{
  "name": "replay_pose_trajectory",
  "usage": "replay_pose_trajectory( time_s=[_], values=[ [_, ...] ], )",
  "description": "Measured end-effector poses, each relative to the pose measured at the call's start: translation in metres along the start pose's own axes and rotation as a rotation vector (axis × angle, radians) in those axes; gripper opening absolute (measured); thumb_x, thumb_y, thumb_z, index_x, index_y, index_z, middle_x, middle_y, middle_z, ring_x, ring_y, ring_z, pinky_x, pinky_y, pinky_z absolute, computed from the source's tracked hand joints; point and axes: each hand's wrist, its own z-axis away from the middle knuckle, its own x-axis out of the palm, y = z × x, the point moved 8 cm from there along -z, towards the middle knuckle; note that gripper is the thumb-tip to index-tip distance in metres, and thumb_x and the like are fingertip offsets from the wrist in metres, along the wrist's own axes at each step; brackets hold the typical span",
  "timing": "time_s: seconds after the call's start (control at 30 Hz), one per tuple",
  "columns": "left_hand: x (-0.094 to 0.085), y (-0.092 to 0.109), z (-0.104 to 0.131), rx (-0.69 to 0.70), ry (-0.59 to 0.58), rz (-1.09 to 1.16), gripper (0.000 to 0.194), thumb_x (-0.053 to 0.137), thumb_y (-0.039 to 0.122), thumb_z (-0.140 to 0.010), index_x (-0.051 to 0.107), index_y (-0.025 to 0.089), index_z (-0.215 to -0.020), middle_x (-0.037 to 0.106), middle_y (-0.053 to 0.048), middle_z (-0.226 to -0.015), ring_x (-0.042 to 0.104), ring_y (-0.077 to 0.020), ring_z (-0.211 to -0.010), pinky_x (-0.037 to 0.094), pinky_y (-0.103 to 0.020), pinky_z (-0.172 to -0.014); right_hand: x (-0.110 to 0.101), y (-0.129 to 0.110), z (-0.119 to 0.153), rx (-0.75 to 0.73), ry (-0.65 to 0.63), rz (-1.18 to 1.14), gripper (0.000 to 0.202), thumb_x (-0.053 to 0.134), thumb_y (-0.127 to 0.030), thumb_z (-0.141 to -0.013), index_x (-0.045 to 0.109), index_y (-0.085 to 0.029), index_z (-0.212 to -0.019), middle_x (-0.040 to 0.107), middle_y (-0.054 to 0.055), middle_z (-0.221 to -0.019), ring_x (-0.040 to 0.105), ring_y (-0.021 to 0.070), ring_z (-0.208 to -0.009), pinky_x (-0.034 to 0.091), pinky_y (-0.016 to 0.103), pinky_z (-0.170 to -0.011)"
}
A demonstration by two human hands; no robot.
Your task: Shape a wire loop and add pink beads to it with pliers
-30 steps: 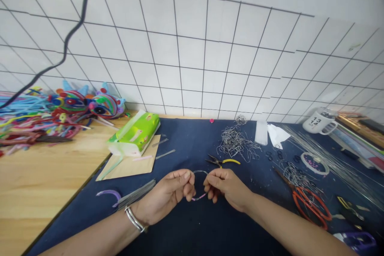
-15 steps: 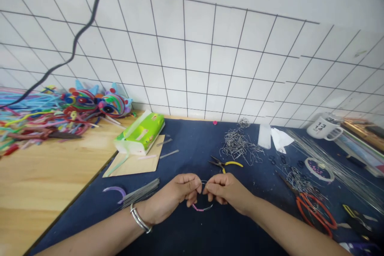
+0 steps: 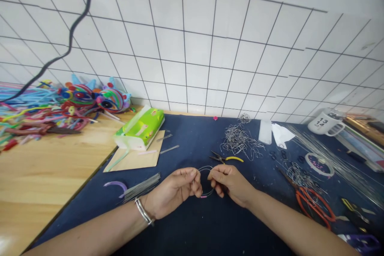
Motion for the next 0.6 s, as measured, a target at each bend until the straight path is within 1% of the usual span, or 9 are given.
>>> replay_pose_trajectory(
  time_s=[0.1,0.2,0.33,0.43,0.5,0.6],
  values=[
    [-0.002,0.003,0.001,0.007,0.018,-0.008,0.025,0.044,0.027,-0.087,0.053,0.012,-0.071,0.048,-0.002,-0.063,0.051,-0.0136,-0.062,0.038,-0.031,-0.07,0.003,-0.001,0.001,0.012,-0.043,0.003,0.028,0.058,-0.041,-0.077,0.059,-0.013,-0.079,0.054,-0.001,-0.064,0.046,0.0048,-0.046,0.035,0.018,-0.042],
    [-0.007,0.007,0.002,-0.009,0.045,-0.013,0.023,0.045,0.027,-0.087,0.054,0.012,-0.073,0.048,0.0,-0.063,0.049,-0.011,-0.058,0.038,-0.03,-0.07,0.004,-0.002,0.002,0.008,-0.066,0.0,0.029,0.057,-0.042,-0.078,0.058,-0.013,-0.078,0.055,0.0,-0.066,0.045,0.0047,-0.046,0.034,0.018,-0.043],
    [-0.014,0.013,0.002,-0.024,0.059,-0.081,0.019,0.048,0.027,-0.086,0.056,0.012,-0.077,0.048,0.0,-0.061,0.048,-0.0105,-0.058,0.038,-0.029,-0.068,0.004,-0.002,0.002,0.003,-0.08,-0.003,0.028,0.054,-0.04,-0.08,0.058,-0.013,-0.081,0.057,0.001,-0.071,0.045,0.0045,-0.047,0.034,0.018,-0.043],
    [-0.02,0.012,0.002,-0.029,0.075,-0.136,0.019,0.049,0.028,-0.085,0.057,0.011,-0.079,0.05,0.0,-0.06,0.049,-0.0111,-0.058,0.037,-0.027,-0.066,0.006,-0.002,0.002,0.03,-0.115,0.018,0.029,0.053,-0.041,-0.081,0.059,-0.013,-0.081,0.059,0.002,-0.072,0.046,0.0051,-0.049,0.035,0.019,-0.045],
    [-0.021,0.009,0.001,-0.038,0.074,-0.159,0.02,0.049,0.028,-0.085,0.057,0.011,-0.079,0.051,-0.001,-0.059,0.05,-0.0113,-0.058,0.038,-0.027,-0.065,0.007,-0.001,0.002,0.058,-0.138,0.039,0.03,0.053,-0.042,-0.08,0.059,-0.013,-0.082,0.059,0.002,-0.072,0.046,0.0051,-0.049,0.032,0.019,-0.044],
    [-0.02,0.005,0.001,-0.053,0.061,-0.178,0.021,0.049,0.029,-0.085,0.058,0.011,-0.081,0.051,-0.001,-0.058,0.05,-0.0113,-0.057,0.039,-0.028,-0.066,0.006,-0.001,0.001,0.088,-0.132,0.057,0.029,0.055,-0.042,-0.079,0.059,-0.013,-0.084,0.058,0.001,-0.068,0.041,0.0035,-0.046,0.025,0.018,-0.041]
  ],
)
